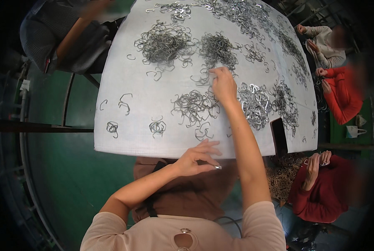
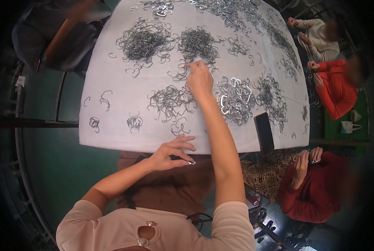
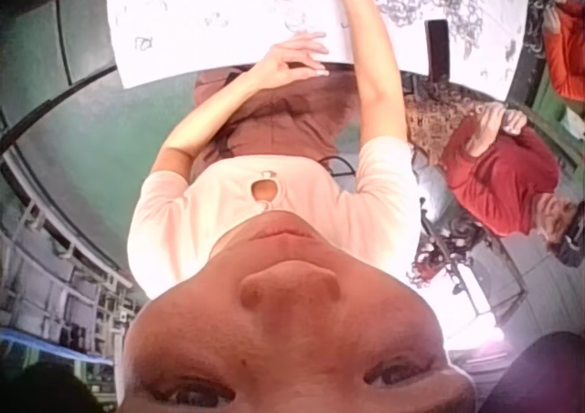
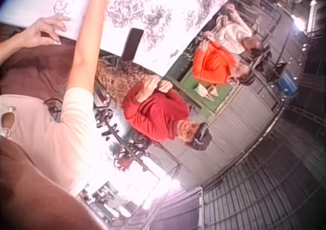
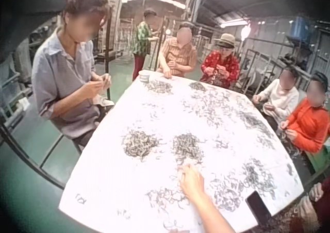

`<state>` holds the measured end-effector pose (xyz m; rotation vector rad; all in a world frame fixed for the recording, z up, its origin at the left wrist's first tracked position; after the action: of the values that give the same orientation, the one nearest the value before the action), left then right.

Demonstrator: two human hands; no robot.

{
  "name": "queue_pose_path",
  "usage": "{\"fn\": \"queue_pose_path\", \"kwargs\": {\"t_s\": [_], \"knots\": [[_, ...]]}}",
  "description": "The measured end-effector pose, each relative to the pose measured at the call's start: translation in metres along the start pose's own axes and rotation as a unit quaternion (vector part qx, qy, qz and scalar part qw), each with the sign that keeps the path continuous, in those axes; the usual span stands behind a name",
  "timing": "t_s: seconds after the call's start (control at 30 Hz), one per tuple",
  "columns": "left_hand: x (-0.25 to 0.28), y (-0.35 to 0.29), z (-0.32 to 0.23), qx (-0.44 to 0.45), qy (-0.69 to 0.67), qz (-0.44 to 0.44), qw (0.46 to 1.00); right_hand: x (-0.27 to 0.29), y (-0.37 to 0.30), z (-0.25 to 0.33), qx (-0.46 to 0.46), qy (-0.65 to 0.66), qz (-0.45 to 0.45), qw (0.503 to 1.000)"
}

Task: The person repeatedly picks up small metal hooks from a table and links them together by hand into a chain. They occasionally lift the growing chain to hang it on a nearby rack. Other people at the table perform the same task.

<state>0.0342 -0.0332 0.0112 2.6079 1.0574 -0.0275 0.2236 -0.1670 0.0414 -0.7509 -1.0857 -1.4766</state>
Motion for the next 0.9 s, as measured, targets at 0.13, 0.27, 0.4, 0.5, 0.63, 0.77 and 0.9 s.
{"fn": "queue_pose_path", "kwargs": {"t_s": [0.13, 0.27, 0.4, 0.5, 0.63, 0.77, 0.9], "knots": [[-0.003, 0.004, 0.0, -0.006, 0.034, 0.014, 0.999, 0.02, 0.011, -0.007, -0.013, 0.052, -0.052, 0.997], [0.0, -0.001, -0.002, 0.0, 0.02, -0.001, 1.0, 0.127, 0.017, 0.072, 0.057, 0.302, -0.144, 0.94], [-0.002, -0.001, -0.004, -0.002, 0.015, 0.015, 1.0, 0.278, -0.053, 0.145, 0.251, 0.17, -0.353, 0.885], [-0.002, -0.003, -0.002, -0.004, 0.027, 0.009, 1.0, 0.326, -0.104, 0.156, 0.324, 0.048, -0.432, 0.84], [0.007, -0.008, -0.007, 0.023, 0.059, 0.022, 0.998, 0.352, -0.127, 0.154, 0.316, -0.038, -0.44, 0.84], [-0.022, 0.003, 0.011, -0.019, 0.05, 0.015, 0.998, 0.354, -0.134, 0.156, 0.311, -0.084, -0.438, 0.839], [-0.004, -0.011, 0.008, -0.022, 0.083, -0.001, 0.996, 0.355, -0.146, 0.142, 0.293, -0.067, -0.455, 0.838]]}}
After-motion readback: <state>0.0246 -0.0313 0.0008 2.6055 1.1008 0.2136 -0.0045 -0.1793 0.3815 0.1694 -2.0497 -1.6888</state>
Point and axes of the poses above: each hand's wrist, its own y-axis towards the middle knuckle, its own x-axis out of the back of the hand, z = x × y, the point moved 5 cm from there along y, towards the middle knuckle, and after that the axes turned 3 degrees about -y, right-handed, at the moved point
